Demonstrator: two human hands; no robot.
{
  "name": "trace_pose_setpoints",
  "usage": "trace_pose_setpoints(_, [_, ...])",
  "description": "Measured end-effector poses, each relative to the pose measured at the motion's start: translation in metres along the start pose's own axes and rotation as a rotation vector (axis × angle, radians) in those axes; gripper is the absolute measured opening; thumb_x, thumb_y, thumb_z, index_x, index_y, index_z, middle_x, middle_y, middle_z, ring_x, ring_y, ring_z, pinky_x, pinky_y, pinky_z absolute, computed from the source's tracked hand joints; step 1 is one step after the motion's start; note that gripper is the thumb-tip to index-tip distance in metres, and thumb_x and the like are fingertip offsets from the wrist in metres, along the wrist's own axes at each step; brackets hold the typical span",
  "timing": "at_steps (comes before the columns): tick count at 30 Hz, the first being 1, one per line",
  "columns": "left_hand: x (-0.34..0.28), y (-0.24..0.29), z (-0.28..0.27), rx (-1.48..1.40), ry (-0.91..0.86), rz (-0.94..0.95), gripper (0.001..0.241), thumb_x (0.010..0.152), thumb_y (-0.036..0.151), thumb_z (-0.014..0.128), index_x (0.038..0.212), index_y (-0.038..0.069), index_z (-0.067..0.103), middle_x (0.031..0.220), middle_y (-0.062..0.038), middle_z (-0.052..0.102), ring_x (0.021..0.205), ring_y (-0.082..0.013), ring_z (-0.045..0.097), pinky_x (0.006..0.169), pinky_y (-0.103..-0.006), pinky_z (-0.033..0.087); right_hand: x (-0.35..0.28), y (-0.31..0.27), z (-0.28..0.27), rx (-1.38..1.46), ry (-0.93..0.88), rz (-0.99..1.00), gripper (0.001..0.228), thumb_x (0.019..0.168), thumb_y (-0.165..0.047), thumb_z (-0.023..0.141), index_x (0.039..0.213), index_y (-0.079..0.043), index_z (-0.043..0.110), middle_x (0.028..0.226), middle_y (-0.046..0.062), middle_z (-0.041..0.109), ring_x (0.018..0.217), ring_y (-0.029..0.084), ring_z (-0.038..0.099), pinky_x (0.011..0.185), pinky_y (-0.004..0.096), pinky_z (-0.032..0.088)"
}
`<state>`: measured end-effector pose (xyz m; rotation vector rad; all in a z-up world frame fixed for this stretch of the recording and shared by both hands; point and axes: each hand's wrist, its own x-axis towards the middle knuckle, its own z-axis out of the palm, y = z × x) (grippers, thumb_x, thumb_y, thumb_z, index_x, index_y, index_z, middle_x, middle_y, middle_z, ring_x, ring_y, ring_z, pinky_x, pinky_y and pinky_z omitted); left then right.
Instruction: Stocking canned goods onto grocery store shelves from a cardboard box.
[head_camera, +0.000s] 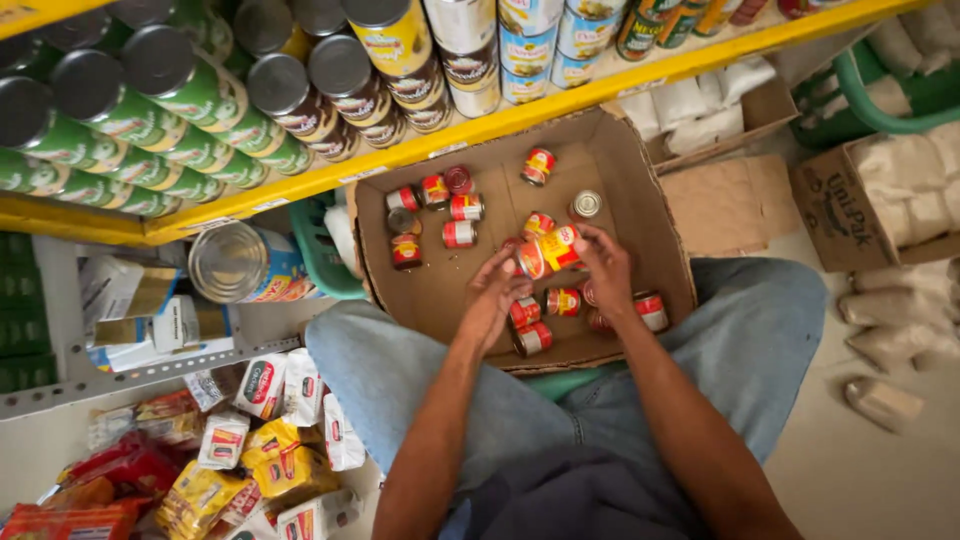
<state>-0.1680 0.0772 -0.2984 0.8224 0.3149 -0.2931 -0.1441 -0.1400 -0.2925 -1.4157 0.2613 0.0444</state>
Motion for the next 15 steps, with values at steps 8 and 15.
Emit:
trace_pose_setpoints(8, [-0.003, -0.016, 0.014, -0.148, -0.161, -0.066, 0.054, 0.099, 0.016, 0.07, 0.147, 0.002, 0.048, 0.132, -0.012, 0.066, 0.115, -0.0252, 0.066, 0.102, -0.0439, 0.056, -0.014, -0.035, 0.02, 0.105, -0.058, -0.203, 0.056, 0.092, -0.019, 0.075, 0.142, -0.003, 0.055, 0.119, 0.002, 0.068, 0.105, 0.01, 0.062, 0.094, 0.029, 0.052])
trace_pose_setpoints(15, [0.007, 0.065, 0.124, -0.229, -0.307, 0.047, 0.055, 0.097, 0.012, 0.067, 0.148, 0.002, 0.05, 0.138, -0.011, 0.063, 0.12, -0.0225, 0.065, 0.106, -0.0388, 0.052, -0.02, -0.143, 0.043, -0.077, -0.042, -0.337, 0.052, 0.086, -0.017, 0.082, 0.13, -0.002, 0.059, 0.117, 0.006, 0.071, 0.109, 0.015, 0.065, 0.096, 0.032, 0.053])
